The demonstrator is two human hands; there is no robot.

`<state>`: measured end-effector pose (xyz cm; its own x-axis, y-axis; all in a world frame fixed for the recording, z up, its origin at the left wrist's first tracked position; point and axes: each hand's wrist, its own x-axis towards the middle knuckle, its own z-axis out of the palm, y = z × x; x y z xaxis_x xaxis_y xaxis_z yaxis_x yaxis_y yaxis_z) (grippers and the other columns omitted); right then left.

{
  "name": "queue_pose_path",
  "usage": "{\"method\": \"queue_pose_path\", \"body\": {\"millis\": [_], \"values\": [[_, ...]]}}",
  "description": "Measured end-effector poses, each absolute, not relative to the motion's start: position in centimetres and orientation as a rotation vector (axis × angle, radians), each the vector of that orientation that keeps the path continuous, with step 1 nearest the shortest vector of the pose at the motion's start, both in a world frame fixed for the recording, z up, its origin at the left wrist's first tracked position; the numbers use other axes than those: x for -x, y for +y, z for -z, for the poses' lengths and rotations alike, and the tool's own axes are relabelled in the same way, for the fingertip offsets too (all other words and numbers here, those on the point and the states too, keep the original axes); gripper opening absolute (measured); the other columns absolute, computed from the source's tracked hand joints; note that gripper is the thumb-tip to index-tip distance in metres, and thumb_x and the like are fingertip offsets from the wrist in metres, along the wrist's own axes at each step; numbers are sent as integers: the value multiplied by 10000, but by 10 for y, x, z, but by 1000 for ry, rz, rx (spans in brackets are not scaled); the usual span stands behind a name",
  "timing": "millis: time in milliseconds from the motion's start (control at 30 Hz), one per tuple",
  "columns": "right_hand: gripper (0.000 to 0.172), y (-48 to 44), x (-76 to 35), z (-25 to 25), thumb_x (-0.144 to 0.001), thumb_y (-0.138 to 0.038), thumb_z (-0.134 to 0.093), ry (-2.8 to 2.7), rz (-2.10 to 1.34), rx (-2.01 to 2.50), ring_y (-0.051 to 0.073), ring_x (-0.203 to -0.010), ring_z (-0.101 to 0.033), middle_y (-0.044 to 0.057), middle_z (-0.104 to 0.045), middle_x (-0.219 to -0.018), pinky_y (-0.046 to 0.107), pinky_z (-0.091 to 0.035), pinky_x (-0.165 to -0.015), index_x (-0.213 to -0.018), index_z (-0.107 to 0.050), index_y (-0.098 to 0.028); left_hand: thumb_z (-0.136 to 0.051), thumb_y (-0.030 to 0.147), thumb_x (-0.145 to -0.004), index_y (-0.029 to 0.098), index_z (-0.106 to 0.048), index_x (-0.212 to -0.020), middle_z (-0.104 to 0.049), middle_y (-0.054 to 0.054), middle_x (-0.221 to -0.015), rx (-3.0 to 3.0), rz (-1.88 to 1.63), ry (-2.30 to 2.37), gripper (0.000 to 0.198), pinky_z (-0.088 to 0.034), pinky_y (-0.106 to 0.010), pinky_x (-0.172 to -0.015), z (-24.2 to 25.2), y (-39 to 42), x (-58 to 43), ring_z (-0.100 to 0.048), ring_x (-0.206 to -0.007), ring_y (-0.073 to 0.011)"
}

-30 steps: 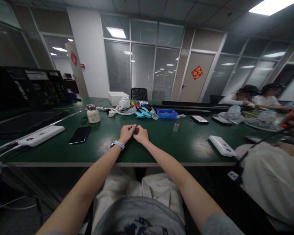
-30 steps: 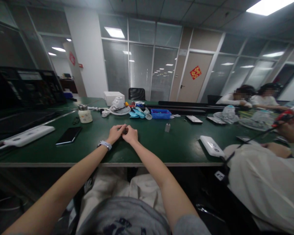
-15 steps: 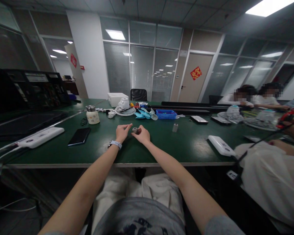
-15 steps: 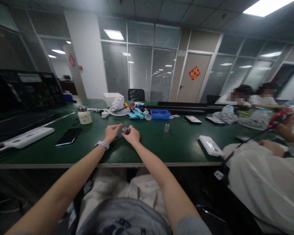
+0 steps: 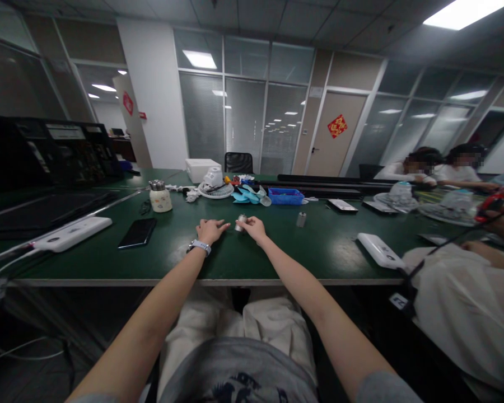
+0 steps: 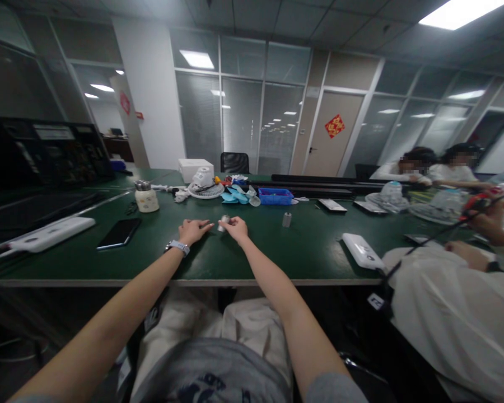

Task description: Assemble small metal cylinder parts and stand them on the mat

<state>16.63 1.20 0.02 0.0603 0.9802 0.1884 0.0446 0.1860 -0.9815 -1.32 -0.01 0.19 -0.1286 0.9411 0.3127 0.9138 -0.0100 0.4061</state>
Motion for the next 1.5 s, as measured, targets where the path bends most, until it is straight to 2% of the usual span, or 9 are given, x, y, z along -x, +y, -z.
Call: {"method": "queue_pose_path", "body": {"millis": [67, 167, 300, 400, 567, 967, 1300, 1500], "values": [[277, 12, -168, -5, -576, -275, -816, -1127, -1155, 1075, 97, -562, -555, -32, -622, -624, 191, -433, -527, -688, -587, -167, -367, 652, -848, 309, -663, -1203, -657, -93, -1208, -1976, -902, 2185, 576, -359, -497, -923, -3, 0, 14, -422, -1184, -381], [184, 13, -172, -11, -685, -255, -761, -1002, -1257, 1059, 88, -527, -555, -11, -625, -604, 172, -416, -480, -708, -615, -145, -278, 606, -892, 250, -705, -1123, -682, -147, -1118, -1854, -1008, 2221, 603, -385, -506, -878, -3, 2, 15, -458, -1145, -393], [142, 13, -176, -19, -832, -257, -630, -901, -1358, 1039, 106, -549, -608, 23, -645, -634, 170, -420, -455, -762, -592, -140, -269, 572, -905, 238, -728, -1003, -698, -145, -1059, -1826, -1059, 2221, 576, -399, -503, -861, -1, 5, 17, -492, -1103, -388], [146, 10, -181, -23, -880, -273, -573, -790, -1487, 979, 103, -582, -631, 22, -661, -689, 168, -440, -476, -807, -583, -148, -268, 559, -910, 247, -727, -988, -703, -133, -1052, -1821, -1063, 2216, 561, -406, -484, -859, 0, 6, 18, -512, -1092, -369], [221, 6, -188, -28, -900, -340, -554, -635, -1627, 905, 79, -581, -618, 2, -649, -722, 158, -431, -487, -777, -574, -157, -259, 579, -907, 256, -730, -966, -714, -120, -1038, -1822, -1062, 2199, 574, -421, -450, -845, 0, 6, 18, -563, -1042, -338], [261, 8, -190, -28, -869, -426, -599, -552, -1620, 867, 75, -603, -619, -10, -649, -747, 152, -443, -483, -789, -581, -179, -288, 542, -909, 259, -738, -931, -720, -119, -1011, -1835, -1062, 2194, 533, -429, -429, -830, -2, 5, 18, -578, -1011, -326], [179, 9, -191, -26, -891, -339, -583, -529, -1651, 807, 88, -648, -660, 10, -673, -773, 156, -496, -543, -821, -573, -175, -307, 524, -905, 265, -744, -932, -726, -110, -993, -1843, -1067, 2183, 509, -434, -421, -820, -1, 5, 18, -583, -994, -318], [193, 10, -192, -25, -925, -305, -513, -475, -1695, 760, 104, -667, -676, 38, -684, -765, 173, -526, -567, -803, -562, -163, -314, 522, -901, 266, -747, -922, -728, -107, -982, -1855, -1073, 2186, 504, -437, -414, -807, 0, 5, 18, -587, -981, -317]]}}
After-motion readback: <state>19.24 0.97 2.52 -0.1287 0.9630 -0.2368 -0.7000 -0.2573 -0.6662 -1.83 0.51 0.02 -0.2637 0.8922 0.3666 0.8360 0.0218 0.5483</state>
